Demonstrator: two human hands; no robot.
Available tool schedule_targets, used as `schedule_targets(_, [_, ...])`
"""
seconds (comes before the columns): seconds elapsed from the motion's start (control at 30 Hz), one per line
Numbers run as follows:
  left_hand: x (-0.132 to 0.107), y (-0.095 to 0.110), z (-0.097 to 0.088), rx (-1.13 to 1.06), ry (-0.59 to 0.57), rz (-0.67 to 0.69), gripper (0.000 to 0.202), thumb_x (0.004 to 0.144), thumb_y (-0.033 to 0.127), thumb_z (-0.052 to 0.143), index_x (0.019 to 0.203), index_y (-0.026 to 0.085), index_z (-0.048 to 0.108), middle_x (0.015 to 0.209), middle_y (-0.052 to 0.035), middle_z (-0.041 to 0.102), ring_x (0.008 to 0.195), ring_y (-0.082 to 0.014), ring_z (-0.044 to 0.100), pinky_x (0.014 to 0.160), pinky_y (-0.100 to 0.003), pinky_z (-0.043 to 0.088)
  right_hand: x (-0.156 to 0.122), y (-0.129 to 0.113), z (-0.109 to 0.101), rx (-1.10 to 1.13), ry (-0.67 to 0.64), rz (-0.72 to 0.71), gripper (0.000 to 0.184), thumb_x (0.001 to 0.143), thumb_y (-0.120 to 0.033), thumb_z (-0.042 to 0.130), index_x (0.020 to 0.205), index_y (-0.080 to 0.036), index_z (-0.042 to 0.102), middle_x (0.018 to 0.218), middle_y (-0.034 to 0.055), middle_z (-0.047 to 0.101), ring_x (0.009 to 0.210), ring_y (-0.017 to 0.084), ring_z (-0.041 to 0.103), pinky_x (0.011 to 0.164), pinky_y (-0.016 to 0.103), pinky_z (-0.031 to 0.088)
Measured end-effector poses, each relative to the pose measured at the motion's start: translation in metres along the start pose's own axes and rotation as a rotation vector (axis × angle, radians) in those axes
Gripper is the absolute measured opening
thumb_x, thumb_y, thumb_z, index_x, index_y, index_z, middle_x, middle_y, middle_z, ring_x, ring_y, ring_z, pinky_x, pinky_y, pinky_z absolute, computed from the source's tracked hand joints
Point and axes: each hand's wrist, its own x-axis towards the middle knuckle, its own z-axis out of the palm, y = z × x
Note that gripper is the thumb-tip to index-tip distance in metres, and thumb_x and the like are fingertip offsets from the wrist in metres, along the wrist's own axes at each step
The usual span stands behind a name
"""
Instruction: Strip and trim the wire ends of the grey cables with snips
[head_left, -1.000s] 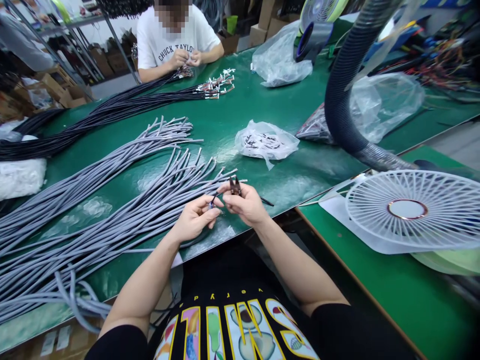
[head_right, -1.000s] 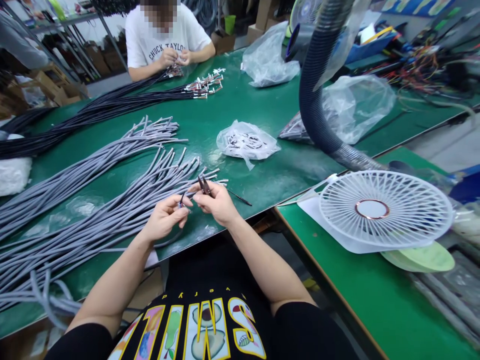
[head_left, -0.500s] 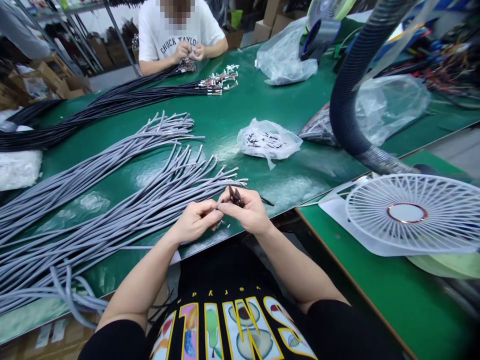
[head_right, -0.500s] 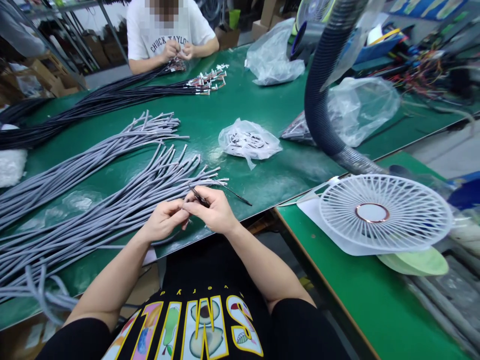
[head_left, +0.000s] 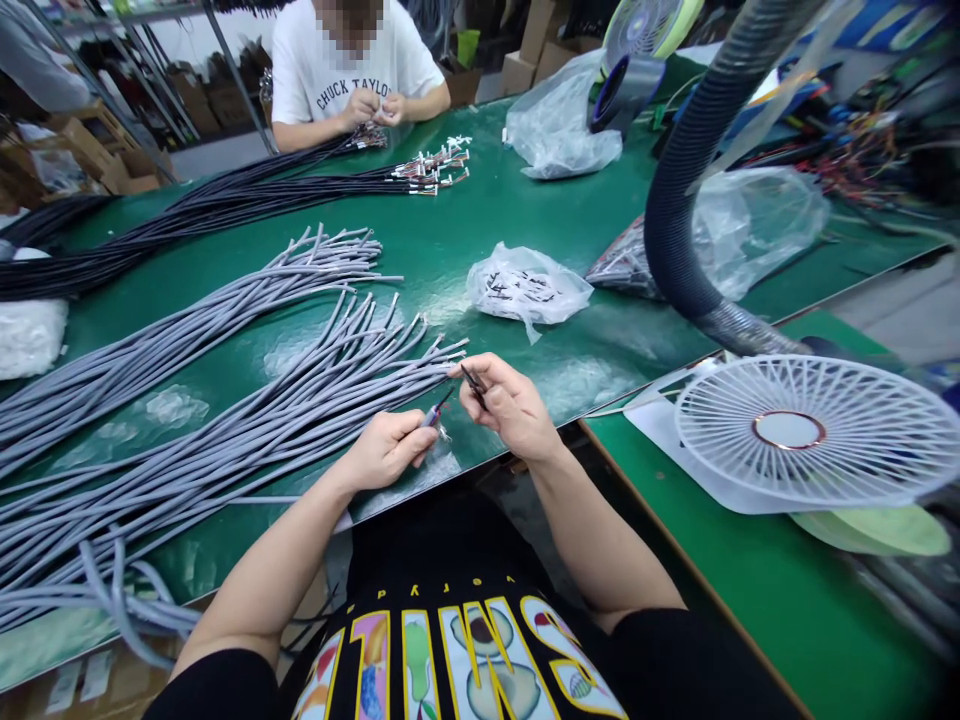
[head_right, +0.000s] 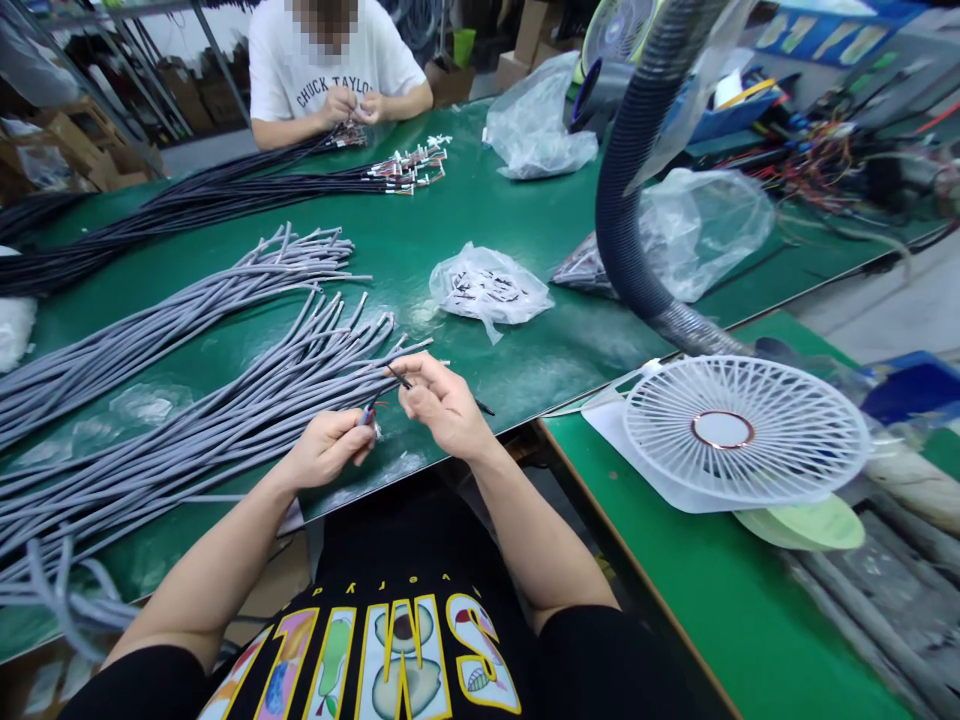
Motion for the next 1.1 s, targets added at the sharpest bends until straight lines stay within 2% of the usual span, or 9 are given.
schedule_targets(0.1, [-0.001, -0.001, -0.003, -0.057, -0.007, -0.023, 0.044, 0.096, 0.042, 0.038, 0.063, 0.017, 0.049, 0.053, 0.0017, 0.052, 0.050, -0.0081, 0.044, 0.057, -0.021, 0.037, -0.006, 0.006, -0.009, -0.106, -0.009, -0.020, 0.047, 0.087, -0.058, 0.051, 0.107, -0.019, 0.068, 0.061, -0.0009, 0.052, 0.052, 0.011, 0.042, 0.049, 0.025, 0.034])
schedule_targets(0.3, [0.001, 0.000, -0.002, -0.101, -0.071, -0.056, 0.043, 0.095, 0.046, 0.040, 0.065, 0.016, 0.050, 0.052, 0.0020, 0.051, 0.049, -0.0081, 0.044, 0.056, -0.021, 0.037, -0.012, 0.003, -0.007, -0.259, 0.016, -0.058, 0.026, 0.080, -0.037, 0.067, 0.100, -0.021, 0.073, 0.063, -0.0019, 0.051, 0.051, 0.009, 0.037, 0.051, 0.025, 0.035])
schedule_targets(0.43, [0.001, 0.002, -0.002, -0.139, -0.190, -0.061, 0.044, 0.095, 0.046, 0.038, 0.068, 0.015, 0.052, 0.052, 0.0020, 0.051, 0.049, -0.0080, 0.043, 0.055, -0.020, 0.037, -0.003, 0.003, -0.005, -0.227, -0.150, -0.135, 0.020, 0.084, -0.034, 0.065, 0.087, -0.016, 0.073, 0.066, -0.0001, 0.055, 0.057, 0.009, 0.045, 0.054, 0.024, 0.036])
schedule_targets(0.63, [0.000, -0.002, -0.002, -0.195, -0.392, 0.013, 0.044, 0.096, 0.045, 0.036, 0.069, 0.014, 0.052, 0.052, 0.0020, 0.049, 0.050, -0.0078, 0.044, 0.054, -0.019, 0.037, 0.009, 0.002, -0.008, -0.164, -0.406, -0.234, 0.028, 0.090, -0.037, 0.059, 0.080, -0.014, 0.070, 0.074, 0.0034, 0.055, 0.072, 0.013, 0.051, 0.066, 0.026, 0.042])
schedule_targets(0.73, [0.000, -0.004, -0.002, -0.170, -0.472, 0.068, 0.042, 0.097, 0.041, 0.037, 0.068, 0.015, 0.053, 0.052, 0.0020, 0.048, 0.048, -0.0079, 0.044, 0.053, -0.019, 0.036, 0.016, 0.002, -0.005, -0.103, -0.539, -0.174, 0.029, 0.087, -0.039, 0.063, 0.076, -0.012, 0.068, 0.077, 0.0032, 0.054, 0.075, 0.012, 0.050, 0.068, 0.025, 0.041])
schedule_targets(0.83, [0.001, -0.003, -0.003, -0.093, -0.428, 0.095, 0.043, 0.096, 0.039, 0.038, 0.062, 0.015, 0.050, 0.050, 0.0024, 0.046, 0.048, -0.0078, 0.041, 0.053, -0.020, 0.034, 0.020, 0.011, 0.000, 0.051, -0.598, 0.034, 0.031, 0.081, -0.040, 0.069, 0.071, -0.011, 0.064, 0.069, -0.0001, 0.052, 0.062, 0.009, 0.047, 0.057, 0.022, 0.038])
schedule_targets(0.9, [0.001, 0.000, -0.003, -0.029, -0.357, 0.062, 0.044, 0.095, 0.039, 0.039, 0.059, 0.015, 0.048, 0.051, 0.0024, 0.046, 0.048, -0.0076, 0.040, 0.052, -0.020, 0.033, 0.019, 0.019, 0.003, 0.172, -0.541, 0.194, 0.032, 0.076, -0.041, 0.071, 0.068, -0.012, 0.060, 0.061, -0.0031, 0.049, 0.050, 0.006, 0.040, 0.047, 0.020, 0.031])
schedule_targets(0.97, [0.002, 0.001, -0.002, 0.027, -0.266, -0.016, 0.042, 0.094, 0.039, 0.042, 0.061, 0.015, 0.050, 0.052, 0.0026, 0.048, 0.049, -0.0073, 0.041, 0.052, -0.020, 0.033, 0.016, 0.024, 0.005, 0.258, -0.391, 0.310, 0.030, 0.071, -0.036, 0.074, 0.064, -0.012, 0.057, 0.056, -0.0053, 0.047, 0.043, 0.003, 0.034, 0.041, 0.018, 0.025])
schedule_targets(1.1, [0.003, -0.001, 0.003, 0.043, -0.056, -0.158, 0.032, 0.091, 0.038, 0.050, 0.069, 0.014, 0.055, 0.054, 0.0038, 0.053, 0.048, -0.0064, 0.043, 0.052, -0.019, 0.034, 0.007, 0.027, 0.008, 0.412, -0.110, 0.437, 0.025, 0.062, -0.024, 0.076, 0.061, -0.014, 0.054, 0.047, -0.0092, 0.043, 0.035, 0.000, 0.026, 0.035, 0.015, 0.020])
